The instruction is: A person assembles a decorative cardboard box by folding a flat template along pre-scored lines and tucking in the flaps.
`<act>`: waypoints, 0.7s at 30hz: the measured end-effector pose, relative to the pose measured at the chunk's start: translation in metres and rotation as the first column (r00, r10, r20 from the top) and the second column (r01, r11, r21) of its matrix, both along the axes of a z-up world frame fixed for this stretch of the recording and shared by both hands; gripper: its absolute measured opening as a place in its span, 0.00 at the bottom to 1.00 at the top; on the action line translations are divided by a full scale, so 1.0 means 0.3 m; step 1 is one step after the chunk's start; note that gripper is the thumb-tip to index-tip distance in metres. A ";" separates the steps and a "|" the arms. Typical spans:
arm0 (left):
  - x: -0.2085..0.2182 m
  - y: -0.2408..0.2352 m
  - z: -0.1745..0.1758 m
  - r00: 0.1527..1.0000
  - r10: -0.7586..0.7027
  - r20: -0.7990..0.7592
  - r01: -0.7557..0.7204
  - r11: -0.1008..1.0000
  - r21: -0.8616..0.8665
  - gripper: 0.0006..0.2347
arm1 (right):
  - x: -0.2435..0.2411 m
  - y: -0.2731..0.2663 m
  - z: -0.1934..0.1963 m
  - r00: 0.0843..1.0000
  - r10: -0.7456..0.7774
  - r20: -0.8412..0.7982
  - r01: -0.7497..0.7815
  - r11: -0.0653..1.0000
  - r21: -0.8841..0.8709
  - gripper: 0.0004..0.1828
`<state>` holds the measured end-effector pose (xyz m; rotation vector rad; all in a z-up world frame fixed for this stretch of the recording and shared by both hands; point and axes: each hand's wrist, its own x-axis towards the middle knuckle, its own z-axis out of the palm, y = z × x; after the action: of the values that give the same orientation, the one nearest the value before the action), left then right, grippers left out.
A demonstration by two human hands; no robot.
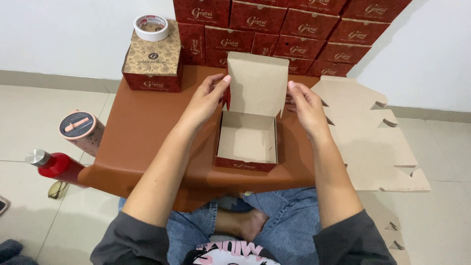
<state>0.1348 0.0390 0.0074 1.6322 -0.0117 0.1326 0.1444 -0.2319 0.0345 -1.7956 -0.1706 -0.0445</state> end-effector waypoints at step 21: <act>-0.361 -0.037 0.025 0.945 -0.091 0.313 0.002 0.962 0.274 0.20 | -0.270 0.034 -0.086 0.941 -0.095 0.324 0.133 0.986 -0.097 0.25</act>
<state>0.0264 0.0279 0.0149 1.8657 -0.3342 0.3752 0.0635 -0.2217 0.0087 -1.9067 -0.3048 -0.4175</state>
